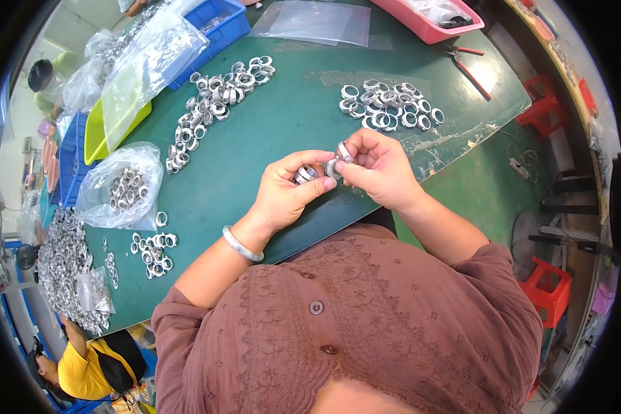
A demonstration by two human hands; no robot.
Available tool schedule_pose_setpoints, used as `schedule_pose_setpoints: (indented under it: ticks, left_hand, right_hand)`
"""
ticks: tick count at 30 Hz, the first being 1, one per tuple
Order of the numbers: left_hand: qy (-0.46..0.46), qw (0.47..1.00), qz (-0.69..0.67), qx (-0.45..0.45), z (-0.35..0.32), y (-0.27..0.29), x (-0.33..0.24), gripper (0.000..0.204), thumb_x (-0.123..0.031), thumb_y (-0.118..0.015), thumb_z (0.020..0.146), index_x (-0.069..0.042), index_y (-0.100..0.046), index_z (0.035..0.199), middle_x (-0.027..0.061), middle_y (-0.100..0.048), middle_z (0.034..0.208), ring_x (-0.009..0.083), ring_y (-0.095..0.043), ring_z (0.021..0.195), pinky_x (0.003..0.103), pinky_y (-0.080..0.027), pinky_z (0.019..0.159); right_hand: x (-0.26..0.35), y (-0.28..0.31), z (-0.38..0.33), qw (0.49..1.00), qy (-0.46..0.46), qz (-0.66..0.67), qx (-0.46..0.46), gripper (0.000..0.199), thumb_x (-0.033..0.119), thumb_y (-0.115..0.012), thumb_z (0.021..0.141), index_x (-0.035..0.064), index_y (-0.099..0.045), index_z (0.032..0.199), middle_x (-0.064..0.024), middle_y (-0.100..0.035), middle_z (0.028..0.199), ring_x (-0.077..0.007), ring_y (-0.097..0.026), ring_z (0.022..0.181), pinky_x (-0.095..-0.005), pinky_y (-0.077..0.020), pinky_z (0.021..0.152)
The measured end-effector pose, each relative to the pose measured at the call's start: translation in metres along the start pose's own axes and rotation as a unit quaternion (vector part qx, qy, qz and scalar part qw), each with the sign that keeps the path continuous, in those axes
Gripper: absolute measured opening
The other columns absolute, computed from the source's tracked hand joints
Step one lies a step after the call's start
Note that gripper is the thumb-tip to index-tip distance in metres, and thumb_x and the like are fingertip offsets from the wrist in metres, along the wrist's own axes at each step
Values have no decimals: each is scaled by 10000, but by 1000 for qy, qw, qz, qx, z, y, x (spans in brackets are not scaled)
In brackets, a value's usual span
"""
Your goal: The person assembles small metal rings and components by hand at a workstation, picking them from piles and bags on a green table and fitting them together.
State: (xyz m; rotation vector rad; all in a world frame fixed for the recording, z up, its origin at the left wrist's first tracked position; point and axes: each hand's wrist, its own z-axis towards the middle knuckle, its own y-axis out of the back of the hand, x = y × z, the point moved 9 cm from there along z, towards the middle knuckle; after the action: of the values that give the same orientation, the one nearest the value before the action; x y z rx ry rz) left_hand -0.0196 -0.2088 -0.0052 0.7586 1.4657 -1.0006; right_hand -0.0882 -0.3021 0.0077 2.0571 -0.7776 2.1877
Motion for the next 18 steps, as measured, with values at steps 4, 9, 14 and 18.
schedule_pose_setpoints:
  ticks: [4,9,14,18]
  left_hand:
    - [2,1000,15,-22,1,-4,-2,286,0,-664,745,-35,-597,1021,-3,-592,883,59,-525,779,196,-436,708]
    - [-39,997,48,-44,7,-11,-10,256,-21,-674,738,-37,-611,986,-20,-564,771,42,-494,673,194,-425,587]
    - [-189,948,244,-80,4,-16,-42,255,-18,-681,702,-42,-621,949,46,-598,760,116,-543,646,239,-443,573]
    - [-198,938,276,-73,6,-21,-48,263,-17,-685,686,-54,-623,940,54,-587,737,146,-541,628,251,-440,563]
  right_hand:
    - [-7,5,4,999,-36,4,11,106,13,-591,775,21,-496,821,-14,-540,763,-67,-542,631,-193,-451,559]
    - [-10,9,3,999,-46,22,6,95,42,-581,795,30,-499,842,-29,-561,769,-79,-558,639,-193,-461,552]
    - [-9,13,3,998,-37,47,-1,88,55,-578,807,34,-505,850,-33,-568,786,-84,-561,677,-202,-460,566]
    - [-6,19,1,999,-17,49,-6,82,51,-582,805,35,-511,843,-35,-570,799,-87,-559,673,-204,-457,578]
